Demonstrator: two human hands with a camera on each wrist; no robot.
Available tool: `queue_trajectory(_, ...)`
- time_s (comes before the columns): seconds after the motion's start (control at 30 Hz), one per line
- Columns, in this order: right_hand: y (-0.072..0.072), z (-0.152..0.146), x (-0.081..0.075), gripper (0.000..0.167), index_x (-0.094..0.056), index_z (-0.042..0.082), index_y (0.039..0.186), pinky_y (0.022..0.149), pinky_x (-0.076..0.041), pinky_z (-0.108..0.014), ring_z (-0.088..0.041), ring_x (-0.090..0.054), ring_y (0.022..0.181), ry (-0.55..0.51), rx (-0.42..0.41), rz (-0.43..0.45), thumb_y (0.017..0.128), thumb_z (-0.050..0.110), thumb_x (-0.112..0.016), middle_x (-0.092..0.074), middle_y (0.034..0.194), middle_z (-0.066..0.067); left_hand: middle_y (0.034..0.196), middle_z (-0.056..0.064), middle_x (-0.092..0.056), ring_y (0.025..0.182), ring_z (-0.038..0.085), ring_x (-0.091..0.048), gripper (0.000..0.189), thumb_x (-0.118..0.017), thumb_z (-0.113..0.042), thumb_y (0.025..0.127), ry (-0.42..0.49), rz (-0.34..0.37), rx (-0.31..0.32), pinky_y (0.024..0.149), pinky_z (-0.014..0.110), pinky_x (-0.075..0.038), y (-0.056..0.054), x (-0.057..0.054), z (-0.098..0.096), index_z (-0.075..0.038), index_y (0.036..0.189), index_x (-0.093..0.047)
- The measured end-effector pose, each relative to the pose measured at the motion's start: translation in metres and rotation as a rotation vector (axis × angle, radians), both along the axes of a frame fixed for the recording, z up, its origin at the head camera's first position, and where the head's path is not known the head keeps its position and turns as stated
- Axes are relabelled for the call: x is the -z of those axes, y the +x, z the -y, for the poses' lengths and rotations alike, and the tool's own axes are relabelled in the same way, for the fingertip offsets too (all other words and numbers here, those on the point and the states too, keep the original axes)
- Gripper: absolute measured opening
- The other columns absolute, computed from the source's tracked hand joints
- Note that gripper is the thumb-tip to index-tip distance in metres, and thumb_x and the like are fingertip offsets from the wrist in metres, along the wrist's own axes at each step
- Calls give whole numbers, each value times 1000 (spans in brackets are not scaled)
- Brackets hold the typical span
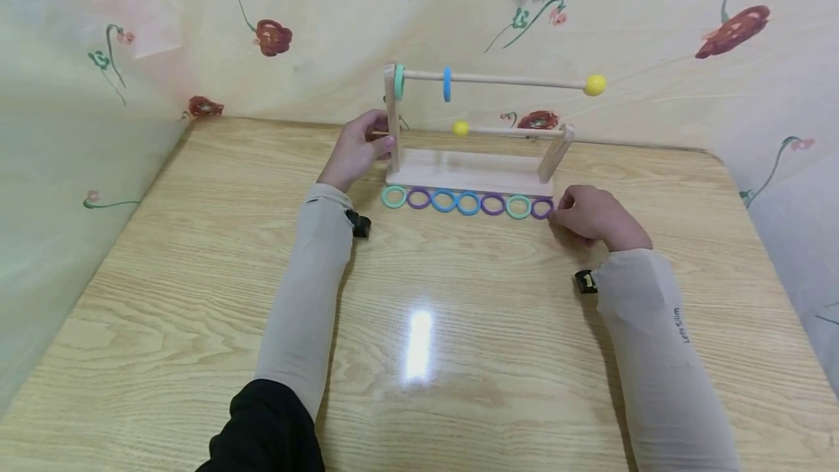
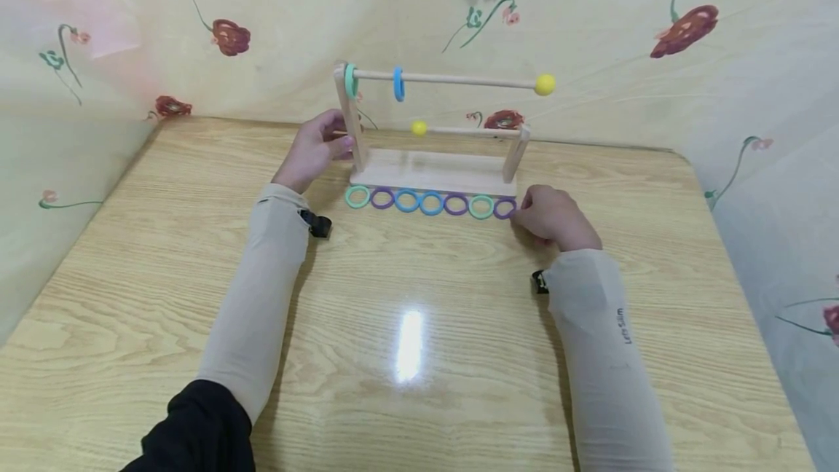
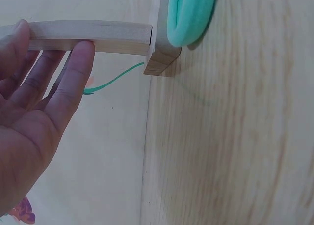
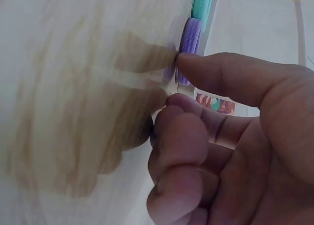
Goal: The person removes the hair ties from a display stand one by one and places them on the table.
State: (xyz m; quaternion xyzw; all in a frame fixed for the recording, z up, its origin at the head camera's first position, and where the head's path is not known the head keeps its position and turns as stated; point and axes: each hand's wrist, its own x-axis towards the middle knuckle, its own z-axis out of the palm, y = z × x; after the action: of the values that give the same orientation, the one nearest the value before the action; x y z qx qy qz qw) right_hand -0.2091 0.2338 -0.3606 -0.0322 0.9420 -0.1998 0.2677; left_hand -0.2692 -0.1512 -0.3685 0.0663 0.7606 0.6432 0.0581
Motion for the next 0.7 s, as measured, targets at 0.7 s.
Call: queue_trajectory(0.7,3,0,-14,31,-57,-2,108,54,-45,-33,-22,-53,58,-31,10,12,98,27,-63,-54,68,-8,129,19,-58,119,32,-59,39,-57,3,100,18,7,6,92,34,-57,1,-2,1,1,139,-54)
